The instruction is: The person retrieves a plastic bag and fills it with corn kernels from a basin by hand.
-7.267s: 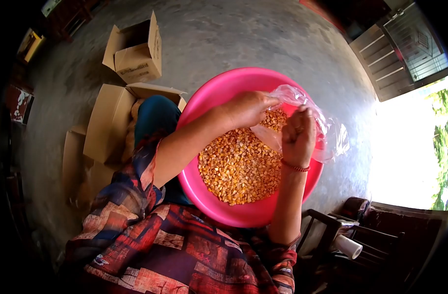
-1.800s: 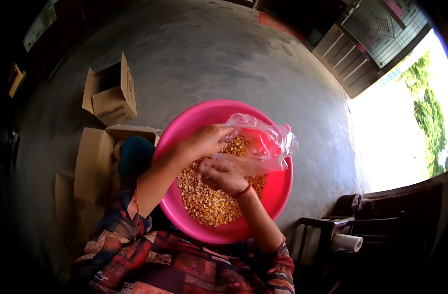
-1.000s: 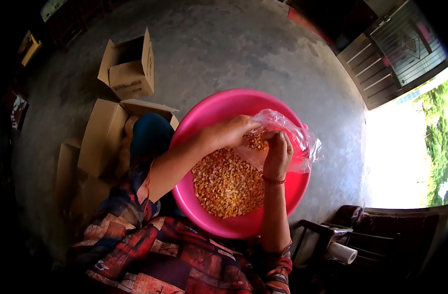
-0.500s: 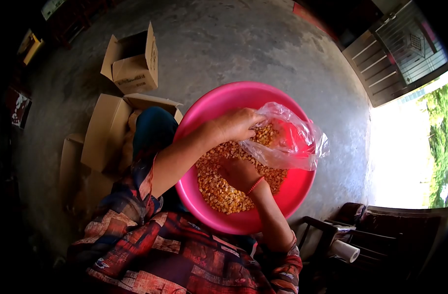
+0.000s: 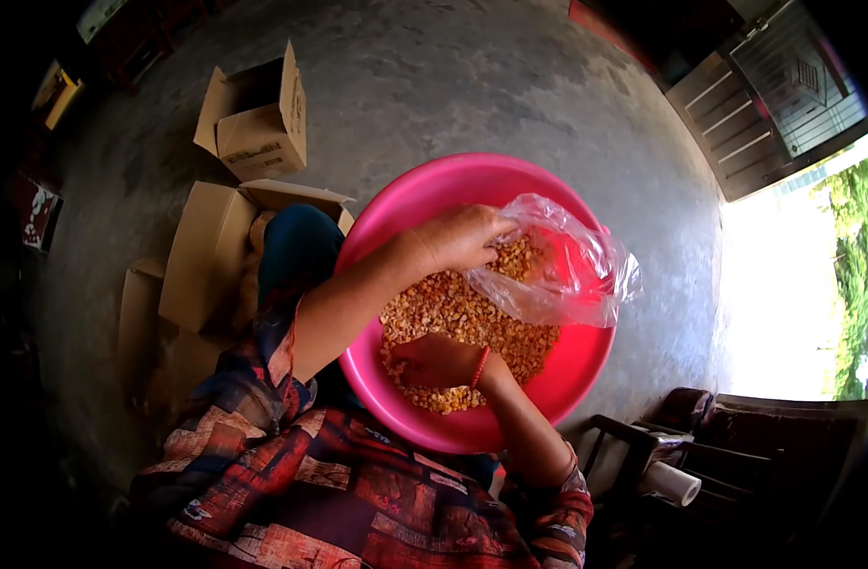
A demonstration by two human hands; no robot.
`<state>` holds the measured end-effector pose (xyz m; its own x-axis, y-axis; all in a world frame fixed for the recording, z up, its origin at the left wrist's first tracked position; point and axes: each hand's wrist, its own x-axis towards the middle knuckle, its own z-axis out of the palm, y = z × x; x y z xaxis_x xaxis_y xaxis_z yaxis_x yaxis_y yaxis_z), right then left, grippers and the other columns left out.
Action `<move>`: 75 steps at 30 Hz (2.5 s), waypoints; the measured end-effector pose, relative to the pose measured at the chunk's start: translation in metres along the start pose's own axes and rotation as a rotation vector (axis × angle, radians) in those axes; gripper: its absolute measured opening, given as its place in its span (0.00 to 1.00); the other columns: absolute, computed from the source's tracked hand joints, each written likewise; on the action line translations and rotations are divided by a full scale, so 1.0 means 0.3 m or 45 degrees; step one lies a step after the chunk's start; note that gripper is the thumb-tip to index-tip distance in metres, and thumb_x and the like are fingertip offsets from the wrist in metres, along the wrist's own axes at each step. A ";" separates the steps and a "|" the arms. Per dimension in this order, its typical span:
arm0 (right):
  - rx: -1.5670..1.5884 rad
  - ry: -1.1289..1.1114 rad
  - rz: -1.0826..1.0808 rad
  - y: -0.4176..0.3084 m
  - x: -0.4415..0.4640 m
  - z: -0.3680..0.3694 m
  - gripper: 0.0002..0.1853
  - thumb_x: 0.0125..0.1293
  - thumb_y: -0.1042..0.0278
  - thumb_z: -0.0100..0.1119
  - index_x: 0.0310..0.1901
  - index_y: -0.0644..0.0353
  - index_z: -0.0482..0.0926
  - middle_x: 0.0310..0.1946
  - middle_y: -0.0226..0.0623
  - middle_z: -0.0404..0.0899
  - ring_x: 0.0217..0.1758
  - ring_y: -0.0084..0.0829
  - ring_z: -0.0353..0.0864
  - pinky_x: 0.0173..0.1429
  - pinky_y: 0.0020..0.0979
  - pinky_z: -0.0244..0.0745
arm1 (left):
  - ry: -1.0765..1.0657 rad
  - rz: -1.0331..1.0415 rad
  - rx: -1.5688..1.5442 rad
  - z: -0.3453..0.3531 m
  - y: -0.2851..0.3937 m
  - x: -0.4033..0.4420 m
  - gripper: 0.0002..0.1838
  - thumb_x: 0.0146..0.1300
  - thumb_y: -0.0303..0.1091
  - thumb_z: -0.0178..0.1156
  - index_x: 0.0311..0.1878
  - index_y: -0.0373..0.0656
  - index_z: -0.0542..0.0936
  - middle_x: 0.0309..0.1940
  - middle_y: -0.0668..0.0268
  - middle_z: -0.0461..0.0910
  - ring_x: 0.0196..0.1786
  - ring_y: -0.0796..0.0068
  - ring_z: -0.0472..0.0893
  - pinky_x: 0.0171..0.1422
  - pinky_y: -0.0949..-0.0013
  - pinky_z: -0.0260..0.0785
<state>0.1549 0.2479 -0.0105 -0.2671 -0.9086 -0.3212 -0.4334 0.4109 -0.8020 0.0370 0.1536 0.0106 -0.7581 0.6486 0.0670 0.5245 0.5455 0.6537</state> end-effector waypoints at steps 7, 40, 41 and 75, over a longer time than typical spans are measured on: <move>1.002 -0.003 0.169 -0.016 -0.058 -0.091 0.08 0.67 0.63 0.55 0.41 0.59 0.75 0.22 0.24 0.72 0.21 0.14 0.71 0.24 0.19 0.66 | 0.014 0.005 -0.026 -0.015 0.011 -0.012 0.18 0.49 0.26 0.63 0.46 0.39 0.77 0.41 0.54 0.79 0.46 0.55 0.79 0.53 0.58 0.71; 0.622 1.964 -0.137 0.177 -0.156 -0.238 0.13 0.70 0.68 0.41 0.33 0.64 0.74 0.34 0.36 0.77 0.38 0.25 0.73 0.47 0.27 0.66 | 0.007 -0.006 0.085 0.000 0.000 -0.005 0.17 0.48 0.20 0.58 0.44 0.41 0.77 0.39 0.54 0.79 0.45 0.55 0.79 0.49 0.56 0.72; 0.622 1.963 -0.137 0.162 -0.165 -0.236 0.13 0.70 0.68 0.41 0.33 0.64 0.74 0.34 0.36 0.77 0.38 0.25 0.73 0.47 0.27 0.66 | 0.008 -0.006 0.085 -0.006 0.006 -0.006 0.17 0.48 0.20 0.58 0.44 0.41 0.77 0.39 0.54 0.79 0.45 0.55 0.79 0.49 0.56 0.72; 0.038 -0.048 0.011 0.005 0.000 0.006 0.17 0.58 0.58 0.59 0.45 0.58 0.76 0.38 0.43 0.79 0.42 0.42 0.79 0.47 0.38 0.72 | 0.008 -0.044 0.062 -0.013 0.005 -0.006 0.22 0.50 0.27 0.62 0.52 0.39 0.76 0.43 0.52 0.79 0.47 0.55 0.79 0.55 0.58 0.71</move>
<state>0.1559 0.2485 -0.0126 -0.2377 -0.9074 -0.3466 -0.4053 0.4169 -0.8136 0.0378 0.1512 0.0145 -0.7784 0.6257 0.0501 0.5161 0.5927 0.6183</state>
